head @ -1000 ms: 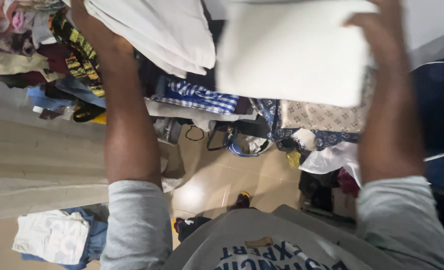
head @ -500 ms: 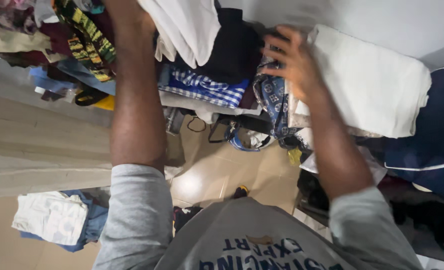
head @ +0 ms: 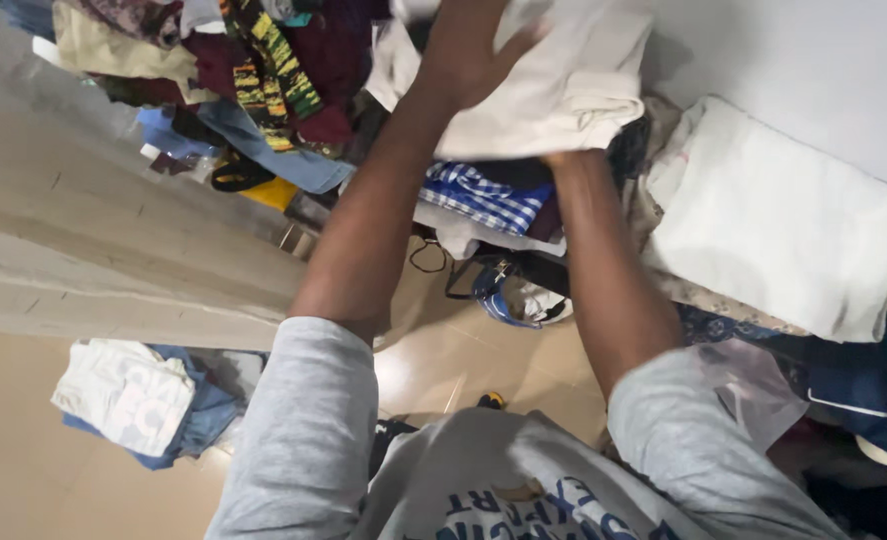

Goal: The person folds various clothing items, including shirts, pants, and a jacket, and stacks them on a surface. They also handle plastic-wrapped garments, placing them on the growing pile.

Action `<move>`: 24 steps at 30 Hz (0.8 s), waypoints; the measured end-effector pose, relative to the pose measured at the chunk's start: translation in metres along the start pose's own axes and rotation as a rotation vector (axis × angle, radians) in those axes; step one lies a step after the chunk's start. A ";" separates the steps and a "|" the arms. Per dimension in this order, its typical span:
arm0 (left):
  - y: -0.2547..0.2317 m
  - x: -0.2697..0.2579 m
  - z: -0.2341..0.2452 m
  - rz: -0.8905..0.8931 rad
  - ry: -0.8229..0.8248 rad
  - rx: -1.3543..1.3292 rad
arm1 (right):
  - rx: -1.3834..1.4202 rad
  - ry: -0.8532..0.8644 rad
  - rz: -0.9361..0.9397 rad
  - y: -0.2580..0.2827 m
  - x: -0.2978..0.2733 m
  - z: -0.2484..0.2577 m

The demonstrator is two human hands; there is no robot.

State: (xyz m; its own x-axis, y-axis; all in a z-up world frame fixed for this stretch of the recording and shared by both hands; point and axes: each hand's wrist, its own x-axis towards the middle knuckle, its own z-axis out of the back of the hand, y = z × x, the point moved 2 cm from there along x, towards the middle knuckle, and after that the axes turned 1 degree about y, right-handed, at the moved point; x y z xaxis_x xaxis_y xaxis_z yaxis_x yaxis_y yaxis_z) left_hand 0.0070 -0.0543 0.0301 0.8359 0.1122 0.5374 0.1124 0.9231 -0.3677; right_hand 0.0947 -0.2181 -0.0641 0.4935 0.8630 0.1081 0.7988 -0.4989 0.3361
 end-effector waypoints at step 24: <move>-0.049 -0.484 0.043 0.312 -0.100 -0.225 | -1.486 0.437 -0.443 -0.269 -0.236 -0.030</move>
State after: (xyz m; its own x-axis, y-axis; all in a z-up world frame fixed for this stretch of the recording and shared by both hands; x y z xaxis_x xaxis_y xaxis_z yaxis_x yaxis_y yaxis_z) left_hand -0.4256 -0.1384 -0.1792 0.7931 0.4204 0.4408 -0.0147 0.7366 -0.6761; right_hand -0.2471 -0.2853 -0.1520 -0.0131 0.9966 -0.0814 -0.3079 0.0734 0.9486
